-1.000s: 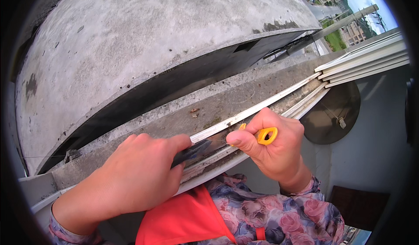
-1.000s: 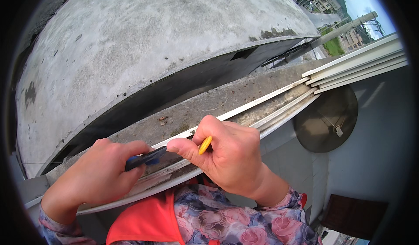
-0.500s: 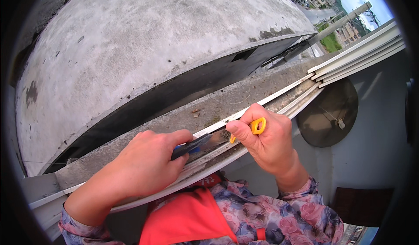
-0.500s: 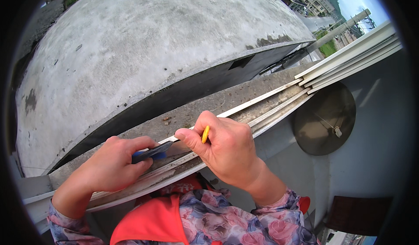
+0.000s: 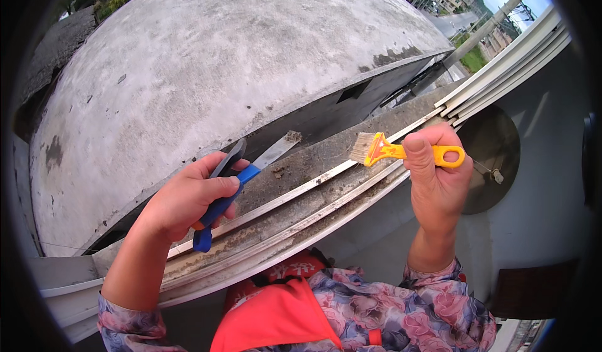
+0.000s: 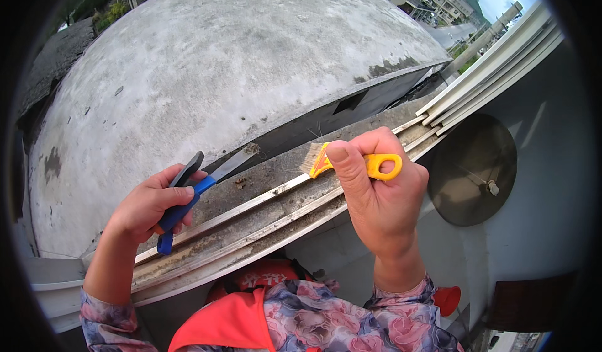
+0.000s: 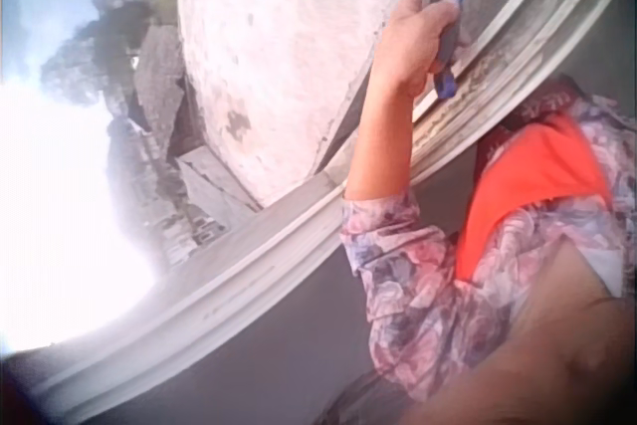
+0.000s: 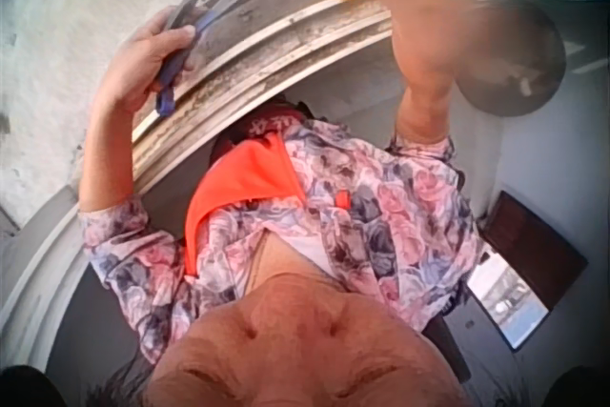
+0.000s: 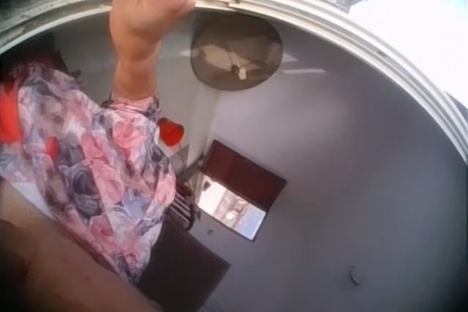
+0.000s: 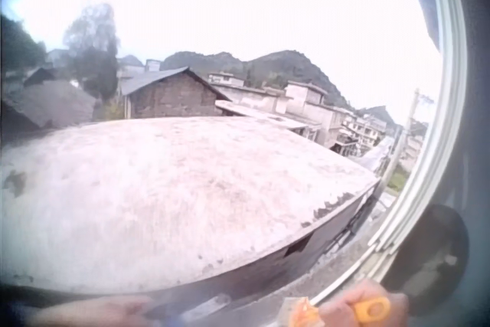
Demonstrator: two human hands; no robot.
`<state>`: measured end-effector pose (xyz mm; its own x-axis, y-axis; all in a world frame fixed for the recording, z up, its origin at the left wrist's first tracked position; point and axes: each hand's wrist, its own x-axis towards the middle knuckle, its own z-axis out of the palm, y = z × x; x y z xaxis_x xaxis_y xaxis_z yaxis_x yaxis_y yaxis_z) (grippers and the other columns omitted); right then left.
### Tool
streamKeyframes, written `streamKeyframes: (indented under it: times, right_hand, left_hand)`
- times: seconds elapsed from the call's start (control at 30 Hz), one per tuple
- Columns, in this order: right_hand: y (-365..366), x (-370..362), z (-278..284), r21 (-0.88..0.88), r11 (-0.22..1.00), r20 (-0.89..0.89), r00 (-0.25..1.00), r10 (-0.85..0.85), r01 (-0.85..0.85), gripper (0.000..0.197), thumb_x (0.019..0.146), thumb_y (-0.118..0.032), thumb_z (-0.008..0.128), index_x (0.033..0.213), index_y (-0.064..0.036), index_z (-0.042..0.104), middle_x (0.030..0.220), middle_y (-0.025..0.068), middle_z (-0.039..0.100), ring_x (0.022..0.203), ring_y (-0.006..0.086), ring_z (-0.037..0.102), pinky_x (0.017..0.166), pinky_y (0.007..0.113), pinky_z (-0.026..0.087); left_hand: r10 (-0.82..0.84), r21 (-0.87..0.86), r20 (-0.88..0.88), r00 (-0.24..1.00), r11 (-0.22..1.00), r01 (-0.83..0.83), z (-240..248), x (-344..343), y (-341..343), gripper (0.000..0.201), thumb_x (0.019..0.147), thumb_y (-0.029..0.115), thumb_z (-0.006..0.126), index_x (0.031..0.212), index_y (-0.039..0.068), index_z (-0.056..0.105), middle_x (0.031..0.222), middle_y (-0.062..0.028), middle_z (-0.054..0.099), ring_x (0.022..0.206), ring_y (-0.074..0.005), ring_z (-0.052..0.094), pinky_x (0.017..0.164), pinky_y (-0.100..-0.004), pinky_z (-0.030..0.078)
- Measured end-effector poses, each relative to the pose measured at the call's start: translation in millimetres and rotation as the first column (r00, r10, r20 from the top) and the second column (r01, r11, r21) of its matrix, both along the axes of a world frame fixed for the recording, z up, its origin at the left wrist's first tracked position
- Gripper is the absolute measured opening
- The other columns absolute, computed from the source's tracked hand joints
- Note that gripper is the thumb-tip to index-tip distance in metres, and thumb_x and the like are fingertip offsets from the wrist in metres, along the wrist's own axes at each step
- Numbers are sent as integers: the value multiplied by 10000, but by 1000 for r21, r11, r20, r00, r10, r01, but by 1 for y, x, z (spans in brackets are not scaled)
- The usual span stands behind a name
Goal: The person cleans a window track using a small brush and a utility knife. They scrape debris from the track with the knife and sweep it away with the brush, working along the length of the track.
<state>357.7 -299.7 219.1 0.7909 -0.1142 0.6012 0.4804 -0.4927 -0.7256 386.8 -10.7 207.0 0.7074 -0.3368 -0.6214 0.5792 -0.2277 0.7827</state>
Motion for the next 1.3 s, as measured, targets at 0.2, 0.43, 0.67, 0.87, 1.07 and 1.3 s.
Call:
streamKeyframes:
  times: [0.2, 0.43, 0.67, 0.87, 1.07, 1.3]
  right_hand:
    - [-20, -6, -11, -29, 999, -158, 987, -28, 23, 328, 897, -293, 675, 757, -11, 583, 549, -43, 497, 542, 8, 363, 465, 184, 321]
    - [-21, -5, -20, -298, 954, -192, 978, -84, 23, 370, 882, -350, 672, 720, -37, 561, 507, 47, 511, 435, 132, 447, 432, 281, 364]
    - [3, 11, -29, -455, 884, -290, 956, -33, -108, 423, 880, -402, 639, 676, -62, 493, 467, 104, 450, 437, 317, 492, 432, 383, 378]
    - [23, 11, -25, -333, 919, -298, 948, 111, -212, 410, 867, -379, 668, 666, -66, 496, 468, 77, 457, 411, 258, 473, 410, 343, 368]
    - [7, 3, -22, -284, 954, -231, 973, 26, -93, 383, 856, -336, 700, 671, -56, 515, 477, 60, 465, 400, 163, 416, 402, 287, 357]
    - [8, -12, -27, -201, 973, -260, 964, 57, -112, 331, 824, -312, 745, 724, -43, 579, 508, 41, 501, 453, 88, 438, 436, 245, 381]
  left_hand:
    - [-79, 187, 65, 995, 980, 66, 14, -37, -6, 293, 876, 75, 584, 1167, 49, 571, 755, -34, 589, 626, -103, 577, 541, -255, 457]
    - [-566, 679, 333, 754, 699, 225, 31, -64, -14, 283, 799, 98, 640, 1074, 40, 610, 691, -177, 623, 635, -313, 631, 607, -367, 491]
    - [-632, 665, 301, 714, 676, 318, 21, -36, -36, 274, 816, 168, 601, 1073, 74, 619, 729, -200, 631, 695, -386, 619, 644, -431, 492]
    - [-683, 699, 251, 686, 618, 360, 21, -27, -57, 289, 835, 191, 581, 1099, 73, 601, 759, -210, 639, 740, -396, 620, 675, -451, 494]
    - [-607, 611, 297, 738, 714, 341, 14, -32, -49, 283, 847, 197, 586, 1100, 71, 592, 786, -220, 639, 744, -409, 613, 674, -446, 486]
    - [-524, 550, 289, 802, 776, 309, 6, -45, -40, 272, 871, 189, 585, 1103, 49, 561, 793, -231, 629, 743, -411, 612, 662, -422, 477]
